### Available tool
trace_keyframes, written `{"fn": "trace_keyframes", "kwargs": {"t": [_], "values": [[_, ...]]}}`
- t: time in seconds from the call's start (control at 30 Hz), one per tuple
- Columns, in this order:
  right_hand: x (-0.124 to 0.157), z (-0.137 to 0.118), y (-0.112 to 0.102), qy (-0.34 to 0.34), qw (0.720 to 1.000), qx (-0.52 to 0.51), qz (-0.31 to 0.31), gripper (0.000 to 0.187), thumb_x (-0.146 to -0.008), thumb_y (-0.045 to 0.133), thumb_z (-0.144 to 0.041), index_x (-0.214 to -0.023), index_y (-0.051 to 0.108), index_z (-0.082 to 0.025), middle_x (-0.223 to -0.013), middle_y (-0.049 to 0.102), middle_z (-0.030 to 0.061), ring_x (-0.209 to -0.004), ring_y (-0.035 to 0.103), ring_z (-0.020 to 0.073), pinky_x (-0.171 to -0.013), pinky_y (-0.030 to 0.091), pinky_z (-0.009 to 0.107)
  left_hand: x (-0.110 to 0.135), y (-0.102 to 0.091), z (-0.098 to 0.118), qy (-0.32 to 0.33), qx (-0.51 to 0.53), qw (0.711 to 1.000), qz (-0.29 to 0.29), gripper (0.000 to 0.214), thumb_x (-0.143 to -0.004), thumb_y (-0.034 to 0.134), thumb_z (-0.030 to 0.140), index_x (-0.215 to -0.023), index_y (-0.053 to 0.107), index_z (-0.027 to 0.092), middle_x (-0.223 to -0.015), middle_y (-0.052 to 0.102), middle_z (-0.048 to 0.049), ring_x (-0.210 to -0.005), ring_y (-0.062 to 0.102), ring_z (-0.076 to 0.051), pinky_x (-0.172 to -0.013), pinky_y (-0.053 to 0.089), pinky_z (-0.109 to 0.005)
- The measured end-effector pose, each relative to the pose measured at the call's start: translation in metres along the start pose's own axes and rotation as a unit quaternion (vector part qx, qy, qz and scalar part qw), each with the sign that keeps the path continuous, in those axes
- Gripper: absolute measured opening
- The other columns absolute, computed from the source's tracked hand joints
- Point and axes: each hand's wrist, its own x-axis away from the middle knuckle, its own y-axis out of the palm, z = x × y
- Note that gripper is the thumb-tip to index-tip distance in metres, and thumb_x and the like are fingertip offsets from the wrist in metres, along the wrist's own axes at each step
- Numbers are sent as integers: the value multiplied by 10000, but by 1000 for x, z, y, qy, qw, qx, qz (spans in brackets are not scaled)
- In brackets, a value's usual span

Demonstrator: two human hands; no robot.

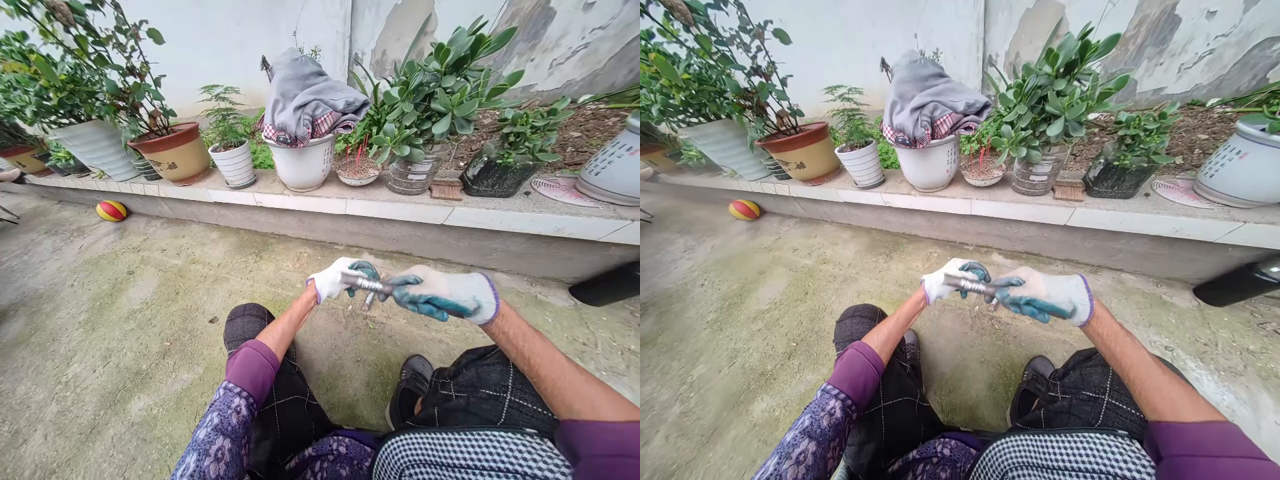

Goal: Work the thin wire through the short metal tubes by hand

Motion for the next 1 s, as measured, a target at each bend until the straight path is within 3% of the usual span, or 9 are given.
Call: {"fn": "trace_keyframes", "kwargs": {"t": [0.07, 0.13, 0.2, 0.3, 0.43, 0.6, 0.77, 1.0], "values": [[-5, 10, 6, 40, 996, 61, -51, 353, -682, 710, -431, -924, 735, -175, -529, 526, -27, -348, 395, 74, -277, 314, 187, 4, -2, -5, 20, -113, 992, -50, 156, -674, 610, 147, -775, 728, 163, -628, 617, 26, -479, 458, -70, -455, 353, -171], [-11, 22, 12, 63, 989, 123, -55, 264, -685, 703, -407, -836, 740, -194, -518, 537, -19, -349, 386, 71, -281, 280, 181, 9, -3, -11, 26, -211, 974, -73, 185, -724, 562, 175, -799, 730, 186, -577, 571, 43, -450, 428, -75, -431, 328, -176], [-19, 32, 14, 63, 972, 225, -3, 165, -677, 697, -366, -673, 698, -202, -471, 518, -19, -337, 357, 68, -295, 239, 189, 12, -3, -17, 19, -269, 961, -65, 184, -744, 538, 183, -782, 718, 194, -531, 530, 46, -421, 409, -82, -406, 300, -186], [-32, 44, 8, 33, 914, 387, 115, 185, -676, 686, -319, -540, 618, -216, -435, 512, -10, -366, 385, 91, -364, 262, 225, 12, 0, -23, 34, -311, 949, -48, 156, -739, 539, 168, -721, 693, 189, -514, 520, 38, -409, 406, -82, -399, 279, -191], [-44, 45, -11, 33, 881, 442, 165, 114, -731, 640, -304, -669, 678, -216, -551, 612, 29, -473, 512, 149, -473, 338, 273, 10, 3, -22, 26, -301, 953, -38, 181, -784, 529, 245, -800, 697, 181, -525, 496, 39, -423, 423, -86, -405, 307, -187], [-42, 35, -23, 58, 847, 493, 193, 310, -881, 484, -366, -991, 708, -184, -850, 722, 95, -716, 636, 207, -611, 397, 280, 13, 5, -15, -1, -247, 968, -40, 261, -799, 540, 316, -923, 699, 150, -569, 472, 50, -473, 442, -79, -444, 400, -183], [-34, 26, -21, 34, 845, 477, 239, 355, -907, 464, -373, -1124, 673, -186, -979, 732, 107, -838, 660, 232, -682, 419, 281, 14, 7, -11, 10, -155, 987, -31, 310, -827, 522, 312, -980, 708, 117, -537, 421, 63, -467, 390, -63, -442, 395, -173], [-35, 26, -24, 26, 836, 471, 280, 354, -917, 458, -372, -1121, 678, -185, -1041, 730, 114, -937, 665, 260, -756, 441, 299, 9, 9, -19, 26, -98, 994, -39, 377, -837, 504, 264, -1124, 696, 111, -514, 434, 73, -443, 399, -55, -449, 389, -164]]}}
